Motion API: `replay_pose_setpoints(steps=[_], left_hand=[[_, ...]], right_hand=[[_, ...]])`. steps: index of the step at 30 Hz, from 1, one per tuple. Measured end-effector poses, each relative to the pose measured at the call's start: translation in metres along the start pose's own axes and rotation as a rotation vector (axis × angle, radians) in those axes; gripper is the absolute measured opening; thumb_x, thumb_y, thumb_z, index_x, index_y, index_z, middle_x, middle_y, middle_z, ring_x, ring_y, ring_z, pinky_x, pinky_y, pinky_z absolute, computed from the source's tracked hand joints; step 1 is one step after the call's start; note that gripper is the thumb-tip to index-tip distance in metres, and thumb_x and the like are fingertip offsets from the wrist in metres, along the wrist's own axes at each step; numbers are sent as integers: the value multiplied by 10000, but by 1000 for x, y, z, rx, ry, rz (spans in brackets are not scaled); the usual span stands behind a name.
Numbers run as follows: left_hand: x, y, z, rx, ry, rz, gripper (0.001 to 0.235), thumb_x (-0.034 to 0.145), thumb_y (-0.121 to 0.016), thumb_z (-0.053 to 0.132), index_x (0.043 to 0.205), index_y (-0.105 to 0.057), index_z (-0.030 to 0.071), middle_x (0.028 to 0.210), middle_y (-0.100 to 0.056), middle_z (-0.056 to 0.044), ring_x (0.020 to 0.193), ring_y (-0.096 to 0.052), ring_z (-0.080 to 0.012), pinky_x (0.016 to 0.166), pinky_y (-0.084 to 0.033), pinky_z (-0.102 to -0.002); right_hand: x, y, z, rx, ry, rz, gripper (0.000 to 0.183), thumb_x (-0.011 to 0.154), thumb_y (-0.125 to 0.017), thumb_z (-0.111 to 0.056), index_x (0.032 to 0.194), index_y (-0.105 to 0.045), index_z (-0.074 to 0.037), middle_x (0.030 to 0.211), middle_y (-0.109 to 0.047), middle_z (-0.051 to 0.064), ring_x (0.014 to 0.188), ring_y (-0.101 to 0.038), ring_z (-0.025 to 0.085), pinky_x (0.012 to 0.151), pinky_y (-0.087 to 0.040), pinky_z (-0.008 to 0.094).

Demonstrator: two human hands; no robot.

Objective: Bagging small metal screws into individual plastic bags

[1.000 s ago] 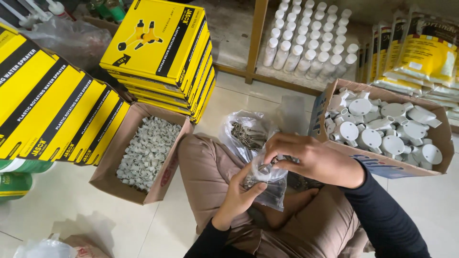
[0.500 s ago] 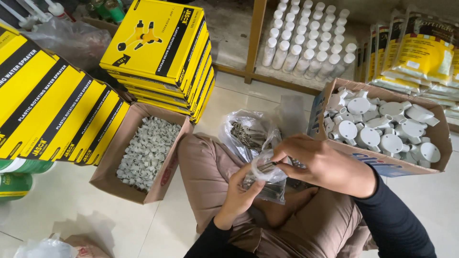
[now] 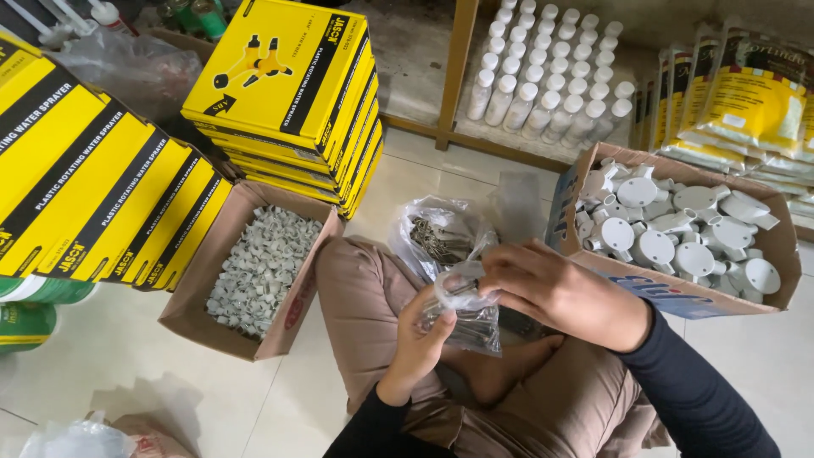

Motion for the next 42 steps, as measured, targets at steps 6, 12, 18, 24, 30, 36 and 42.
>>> replay_pose_setpoints(steps=[6, 12, 18, 24, 30, 36, 42], left_hand=[[10, -6, 12, 30, -1, -203, 594, 983, -667, 439, 1375, -597, -3, 1194, -731, -138, 1008, -712, -241, 890, -585, -341], [16, 5, 15, 73, 10, -200, 499, 963, -702, 404, 1262, -673, 7, 1112, -747, -77, 998, -698, -165, 861, -552, -297], [-1, 32, -40, 111, -77, -157, 563, 925, -710, 541, 1104, -745, 8, 907, -757, -35, 706, -639, -112, 603, -486, -262], [-14, 32, -31, 221, -92, -273, 198, 881, -807, 129, 1065, -747, 88, 979, -793, -40, 797, -756, -168, 751, -582, -322], [-31, 24, -64, 150, 127, -341, 326, 929, -698, 186, 1206, -712, 14, 1156, -771, -136, 1024, -759, -239, 889, -578, -349], [-29, 26, -87, 91, 94, -319, 339, 974, -728, 341, 1050, -736, 10, 829, -710, -61, 709, -659, -137, 626, -495, -323], [-1, 30, -91, 41, 156, -321, 302, 956, -772, 262, 1072, -748, -16, 788, -692, -46, 688, -603, -90, 599, -463, -291]], right_hand=[[21, 30, -14, 108, -8, 6, 150, 917, -719, -157, 997, -678, -37, 1023, -726, 80, 952, -676, 246, 935, -571, 400], [20, 22, -8, -20, -5, 1, 102, 980, -676, -256, 990, -684, -155, 940, -715, -41, 883, -645, 163, 982, -230, 373], [21, 20, 11, 10, -48, 71, 258, 910, -724, -413, 1082, -707, -221, 1077, -757, -63, 1021, -680, 150, 1043, -247, 353], [-2, -20, 94, 119, -293, 96, 286, 924, -741, -274, 1184, -679, -173, 1138, -740, -52, 1030, -660, 118, 968, -227, 323], [-23, -139, 181, 187, -500, -64, 273, 1049, -542, -351, 1263, -598, -191, 1071, -745, -56, 999, -708, 141, 967, -248, 377], [-49, -289, 252, 623, -915, -252, 358, 1027, -537, -150, 1364, -577, -36, 1280, -688, 169, 1123, -700, 281, 949, -565, 383], [-24, -365, 288, 509, -864, -70, 483, 955, -569, -66, 1435, -513, -71, 1502, -498, 183, 1419, -423, 343, 1193, -305, 475]])
Point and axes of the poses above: each hand's wrist, its own x-axis towards the middle knuckle, its own y-axis out of the back of the hand, z = x × y, the point moved 7 cm from there along x, towards the middle knuckle
